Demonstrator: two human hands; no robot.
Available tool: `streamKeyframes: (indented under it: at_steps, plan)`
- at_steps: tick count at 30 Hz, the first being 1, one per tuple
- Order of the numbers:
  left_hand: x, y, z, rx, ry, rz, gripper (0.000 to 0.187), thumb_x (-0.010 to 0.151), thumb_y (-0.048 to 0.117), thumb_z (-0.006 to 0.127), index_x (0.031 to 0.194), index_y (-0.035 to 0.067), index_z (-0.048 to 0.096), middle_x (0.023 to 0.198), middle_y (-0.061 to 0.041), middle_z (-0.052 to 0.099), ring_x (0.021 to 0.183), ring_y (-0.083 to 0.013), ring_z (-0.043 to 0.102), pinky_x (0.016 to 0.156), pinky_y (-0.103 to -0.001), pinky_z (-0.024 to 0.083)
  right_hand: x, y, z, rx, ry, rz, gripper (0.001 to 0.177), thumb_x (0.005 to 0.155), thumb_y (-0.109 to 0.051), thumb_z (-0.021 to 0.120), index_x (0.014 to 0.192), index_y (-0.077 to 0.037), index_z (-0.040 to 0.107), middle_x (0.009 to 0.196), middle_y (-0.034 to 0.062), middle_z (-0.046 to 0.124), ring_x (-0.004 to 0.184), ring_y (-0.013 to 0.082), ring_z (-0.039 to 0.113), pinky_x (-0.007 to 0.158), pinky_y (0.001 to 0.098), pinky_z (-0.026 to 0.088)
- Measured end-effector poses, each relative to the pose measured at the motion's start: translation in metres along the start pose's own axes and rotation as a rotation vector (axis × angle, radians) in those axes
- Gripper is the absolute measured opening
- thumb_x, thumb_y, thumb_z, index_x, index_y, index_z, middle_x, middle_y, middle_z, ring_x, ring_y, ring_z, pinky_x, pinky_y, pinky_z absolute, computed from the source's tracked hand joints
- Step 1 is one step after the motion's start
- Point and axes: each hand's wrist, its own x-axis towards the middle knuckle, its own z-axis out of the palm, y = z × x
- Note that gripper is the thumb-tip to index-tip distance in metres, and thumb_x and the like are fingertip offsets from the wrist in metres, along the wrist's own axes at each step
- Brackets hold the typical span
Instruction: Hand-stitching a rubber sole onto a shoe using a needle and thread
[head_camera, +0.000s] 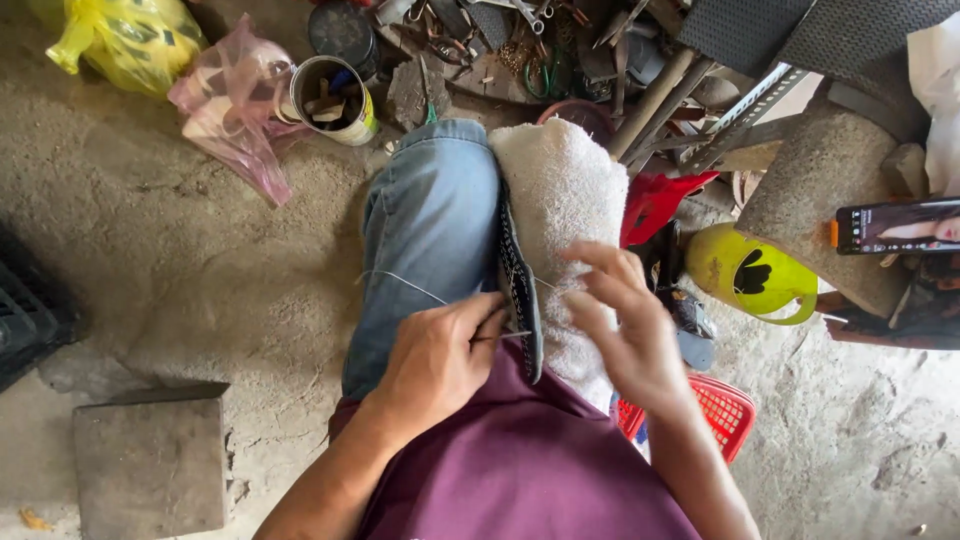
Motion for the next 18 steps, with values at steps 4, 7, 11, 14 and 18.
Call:
streamKeyframes:
  at_steps: [4, 7, 11, 14, 18]
  plan:
    - [0.001, 0.016, -0.001, -0.214, -0.078, -0.090, 0.017, 0.097, 0.020, 0.062, 0.108, 0.021, 0.074, 0.083, -0.010, 0.078, 0.086, -0.0372, 0.074, 0.062, -0.046, 0.058, -0.028, 0.039, -0.006, 1.032, -0.018, 0.105, 0.046, 0.100, -0.025, 0.043, 0.088, 0.011, 0.069, 0.094, 0.0315, 0.068, 0.087, 0.0361, 0.067, 0.067, 0.0406, 0.054]
    - [0.003, 0.022, 0.008, -0.256, -0.061, -0.065, 0.022, 0.095, 0.014, 0.061, 0.113, 0.019, 0.073, 0.077, -0.013, 0.075, 0.080, -0.0402, 0.073, 0.060, -0.048, 0.057, -0.020, 0.027, -0.016, 0.856, -0.127, 0.167, 0.075, 0.084, -0.060, 0.055, 0.114, 0.008, 0.060, 0.114, 0.0309, 0.060, 0.077, 0.0271, 0.065, 0.050, 0.0299, 0.050]
    - [0.004, 0.022, 0.021, -0.267, -0.055, -0.010, 0.029, 0.094, 0.010, 0.058, 0.118, 0.017, 0.072, 0.069, -0.012, 0.071, 0.072, -0.0376, 0.073, 0.056, -0.044, 0.056, -0.032, 0.039, -0.017, 0.446, -0.418, 0.368, 0.130, 0.056, -0.083, 0.074, 0.155, -0.005, 0.042, 0.143, 0.0195, 0.055, 0.094, 0.0247, 0.058, 0.055, 0.0297, 0.052]
    - [0.005, 0.022, 0.024, -0.266, -0.064, 0.031, 0.030, 0.092, 0.007, 0.055, 0.118, 0.014, 0.071, 0.066, -0.008, 0.069, 0.067, -0.0344, 0.072, 0.055, -0.042, 0.056, -0.031, 0.038, -0.027, 0.391, -0.498, 0.385, 0.113, 0.064, -0.087, 0.067, 0.140, -0.004, 0.059, 0.101, 0.0131, 0.064, 0.079, 0.0206, 0.061, 0.052, 0.0310, 0.057]
    - [0.008, 0.026, 0.024, -0.297, -0.073, 0.049, 0.037, 0.090, 0.003, 0.055, 0.124, 0.007, 0.069, 0.069, -0.012, 0.071, 0.070, -0.0352, 0.073, 0.057, -0.043, 0.058, -0.037, 0.047, -0.017, 0.458, -0.340, 0.299, 0.087, 0.059, -0.075, 0.085, 0.104, -0.002, 0.073, 0.064, 0.0022, 0.050, 0.051, 0.0124, 0.051, 0.040, 0.0230, 0.044]
